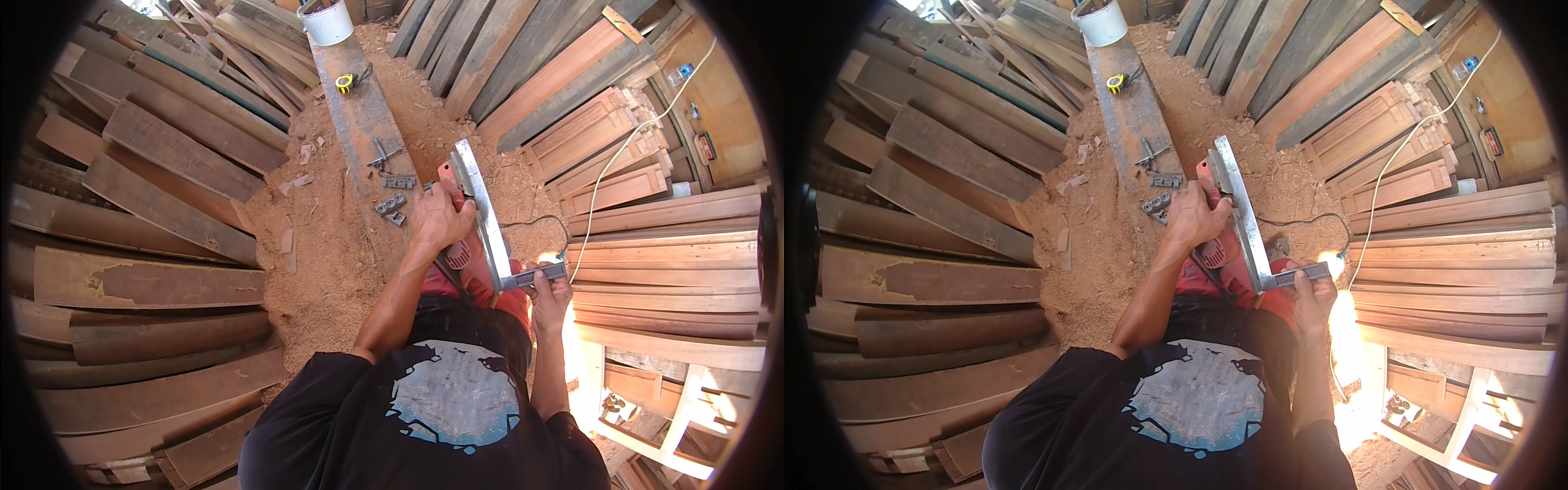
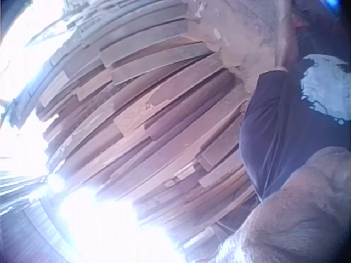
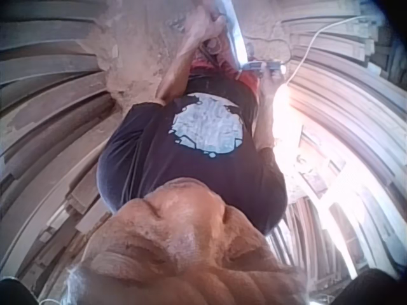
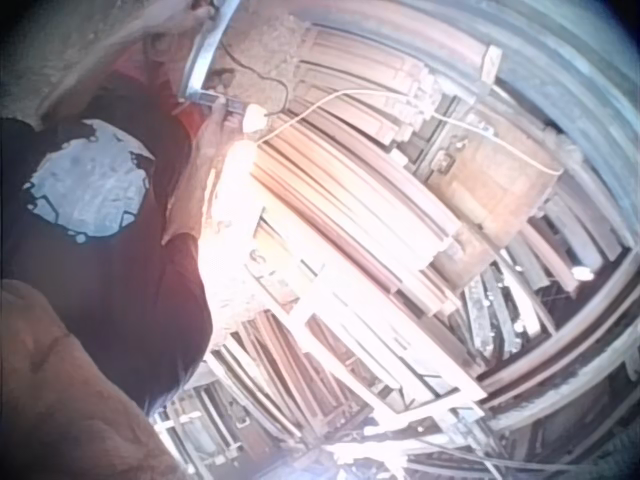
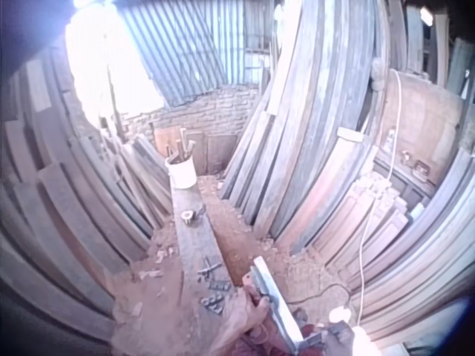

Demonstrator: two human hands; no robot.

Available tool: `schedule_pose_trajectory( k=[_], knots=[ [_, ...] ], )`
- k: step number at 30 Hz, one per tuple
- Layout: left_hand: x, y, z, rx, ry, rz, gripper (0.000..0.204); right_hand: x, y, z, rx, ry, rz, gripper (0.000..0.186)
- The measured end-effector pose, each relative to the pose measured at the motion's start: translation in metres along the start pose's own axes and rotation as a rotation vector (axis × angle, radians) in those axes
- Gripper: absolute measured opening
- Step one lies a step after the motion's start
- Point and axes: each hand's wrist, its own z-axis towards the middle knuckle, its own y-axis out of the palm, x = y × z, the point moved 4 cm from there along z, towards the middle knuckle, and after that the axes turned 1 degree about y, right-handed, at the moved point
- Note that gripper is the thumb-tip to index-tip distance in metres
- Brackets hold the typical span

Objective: The person adjusts the settings on a red circular saw using a metal square and a pencil. They repeatedly position the square against the saw's base plate and blade, make marks, and manipulate the adjustment knobs and levers to calibrate the tool.

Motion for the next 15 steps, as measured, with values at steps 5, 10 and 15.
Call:
schedule_pose_trajectory(
  k=[5,10,15],
  knots=[
    [-0.0025,0.0011,-0.0002,0.004,0.007,-0.002,0.050,-0.0012,-0.0022,-0.0048,-0.013,-0.036,-0.001,0.019],
    [-0.0069,0.0030,-0.0007,0.073,0.043,-0.008,0.043,-0.0027,-0.0021,-0.0083,-0.031,-0.032,-0.018,0.019],
    [-0.0061,0.0020,-0.0028,0.078,0.050,-0.012,0.041,-0.0044,-0.0046,-0.0090,-0.026,0.008,-0.045,0.017]
  ],
)
